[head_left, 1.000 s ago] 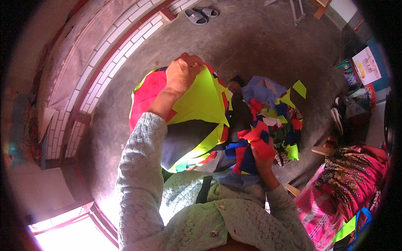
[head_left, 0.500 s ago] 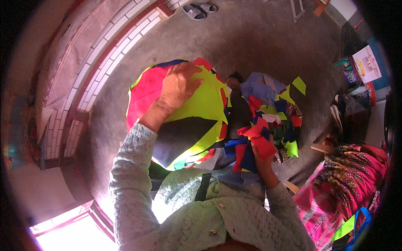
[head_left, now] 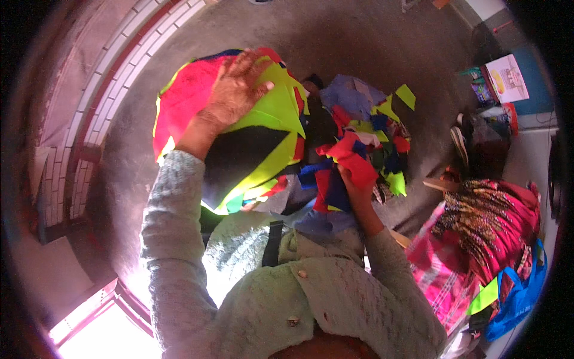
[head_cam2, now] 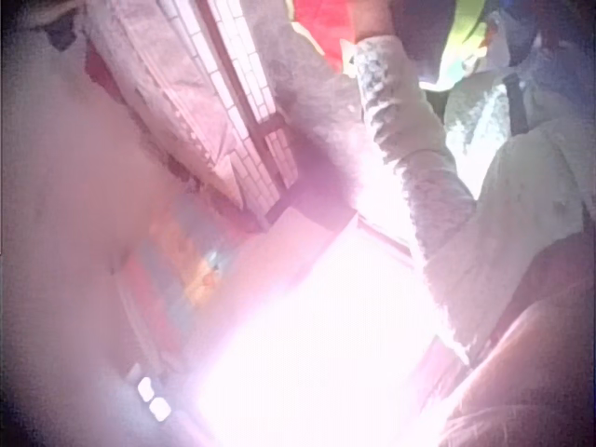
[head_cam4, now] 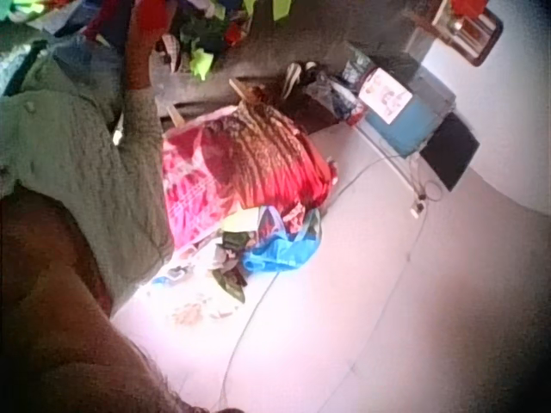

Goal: The person sits on the floor and assembles a spherical object by attaching colorful fabric pieces to its surface. They repeatedly pick up individual pieces, press them onto the ball, and adjust their placement by hand.

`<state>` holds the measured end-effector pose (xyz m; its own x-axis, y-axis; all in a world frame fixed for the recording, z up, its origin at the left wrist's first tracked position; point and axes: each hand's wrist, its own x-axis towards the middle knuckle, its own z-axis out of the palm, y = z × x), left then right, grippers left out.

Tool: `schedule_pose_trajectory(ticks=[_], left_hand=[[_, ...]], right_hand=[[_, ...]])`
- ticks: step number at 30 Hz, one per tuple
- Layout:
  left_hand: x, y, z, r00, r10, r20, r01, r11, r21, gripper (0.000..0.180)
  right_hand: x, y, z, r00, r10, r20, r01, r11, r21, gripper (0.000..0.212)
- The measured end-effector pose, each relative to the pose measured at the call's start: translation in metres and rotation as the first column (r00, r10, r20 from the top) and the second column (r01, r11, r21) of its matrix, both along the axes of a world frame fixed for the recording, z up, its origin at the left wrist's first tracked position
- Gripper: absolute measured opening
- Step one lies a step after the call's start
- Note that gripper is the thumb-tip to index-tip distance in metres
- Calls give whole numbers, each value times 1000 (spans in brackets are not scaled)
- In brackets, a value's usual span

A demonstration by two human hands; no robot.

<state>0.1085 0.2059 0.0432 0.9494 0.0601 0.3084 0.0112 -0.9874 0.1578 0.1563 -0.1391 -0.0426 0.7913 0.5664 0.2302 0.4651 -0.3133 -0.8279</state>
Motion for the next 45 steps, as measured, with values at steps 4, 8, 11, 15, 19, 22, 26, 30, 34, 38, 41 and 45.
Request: schedule_pose_trajectory(ticks=[4,8,11,15,19,22,26,30,34,38,41,45], left_hand=[[-18,-43,52,992,8,129,28,961,-275,35],[-48,-103,61,992,8,128,90,665,-741,23],[-61,-146,40,996,-10,85,81,436,-896,19],[-65,-186,0,1000,-3,5,6,143,-990,17],[-69,-206,-16,998,-55,-26,-32,-126,-992,19],[-73,-204,-12,986,-129,-102,-120,-141,-983,20],[-75,-204,-5,984,-90,-151,-154,-26,-988,30],[-78,-206,-29,992,24,-127,-125,-59,-990,22],[-87,-199,-37,986,-30,-166,-167,-301,-939,18],[-95,-197,-31,992,-11,-124,-117,-402,-908,20],[-97,-204,-22,989,-70,-134,-144,-176,-974,22],[-90,-224,-27,992,126,29,21,63,-998,33]], right_hand=[[-1,-1,4,996,-10,90,11,1000,-6,21],[3,7,22,999,-8,-33,10,999,49,19],[2,7,23,993,5,-120,13,988,152,19],[5,-7,7,999,-11,-35,11,1000,-13,25],[-7,-5,22,998,-69,-2,69,997,21,39],[-17,1,39,989,-77,127,82,996,-36,46],[-21,5,52,927,27,375,56,977,-208,48],[-21,5,55,919,63,390,37,969,-245,46],[-16,0,61,979,18,205,29,974,-224,47],[-21,1,65,977,33,209,25,962,-272,49],[-29,9,66,923,54,381,42,970,-241,49],[-28,12,53,886,72,457,44,970,-239,54]])
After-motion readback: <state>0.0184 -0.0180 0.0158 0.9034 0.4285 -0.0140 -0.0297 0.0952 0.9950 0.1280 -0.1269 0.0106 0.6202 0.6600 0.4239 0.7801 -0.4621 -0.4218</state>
